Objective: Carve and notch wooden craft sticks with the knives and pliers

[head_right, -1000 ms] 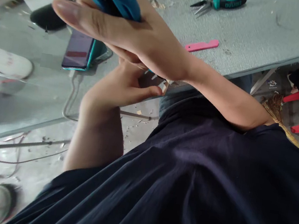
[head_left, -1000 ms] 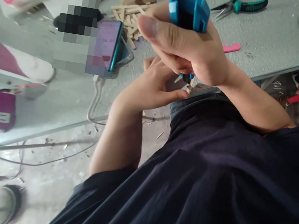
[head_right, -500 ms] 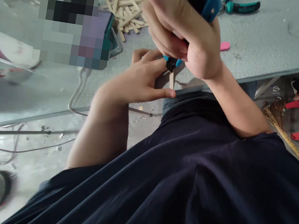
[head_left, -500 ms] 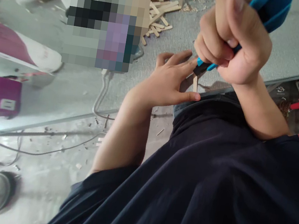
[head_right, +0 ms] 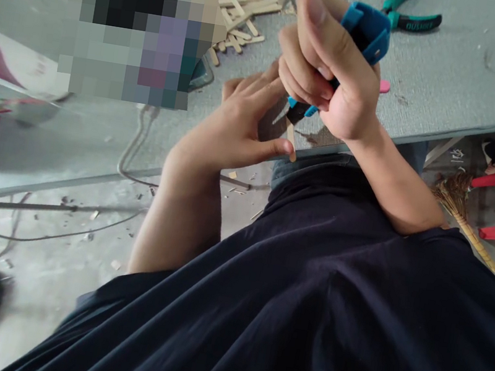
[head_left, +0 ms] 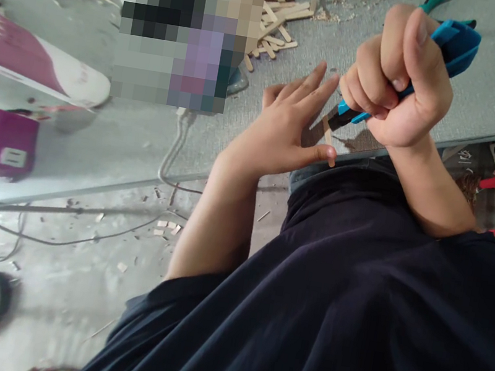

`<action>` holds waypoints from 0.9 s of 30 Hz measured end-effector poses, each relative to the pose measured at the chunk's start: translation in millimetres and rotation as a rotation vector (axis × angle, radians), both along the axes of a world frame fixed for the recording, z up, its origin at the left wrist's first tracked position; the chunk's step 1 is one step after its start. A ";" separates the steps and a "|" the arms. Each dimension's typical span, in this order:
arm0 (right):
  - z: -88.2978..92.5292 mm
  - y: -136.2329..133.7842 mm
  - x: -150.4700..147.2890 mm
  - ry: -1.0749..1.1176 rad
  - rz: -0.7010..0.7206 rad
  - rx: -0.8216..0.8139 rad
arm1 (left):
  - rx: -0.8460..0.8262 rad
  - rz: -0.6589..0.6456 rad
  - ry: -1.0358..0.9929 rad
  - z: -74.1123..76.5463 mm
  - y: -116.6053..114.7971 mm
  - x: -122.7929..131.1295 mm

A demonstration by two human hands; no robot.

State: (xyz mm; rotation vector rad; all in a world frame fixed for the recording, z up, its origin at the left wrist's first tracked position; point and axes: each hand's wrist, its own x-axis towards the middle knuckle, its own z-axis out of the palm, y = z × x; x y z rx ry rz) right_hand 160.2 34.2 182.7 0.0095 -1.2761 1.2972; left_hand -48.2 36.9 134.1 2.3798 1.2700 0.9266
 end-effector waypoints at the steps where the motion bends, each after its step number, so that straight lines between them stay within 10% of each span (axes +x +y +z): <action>1: -2.2 2.6 -4.2 0.037 -0.022 0.013 | -0.073 -0.110 0.151 5.3 -3.1 -2.7; 7: -4.6 6.3 -22.1 0.127 -0.018 0.008 | -0.081 -0.014 0.370 28.8 -16.5 -14.2; 27: -5.2 5.2 -24.0 0.136 0.009 0.058 | -0.073 -0.095 0.338 27.9 -13.0 -10.1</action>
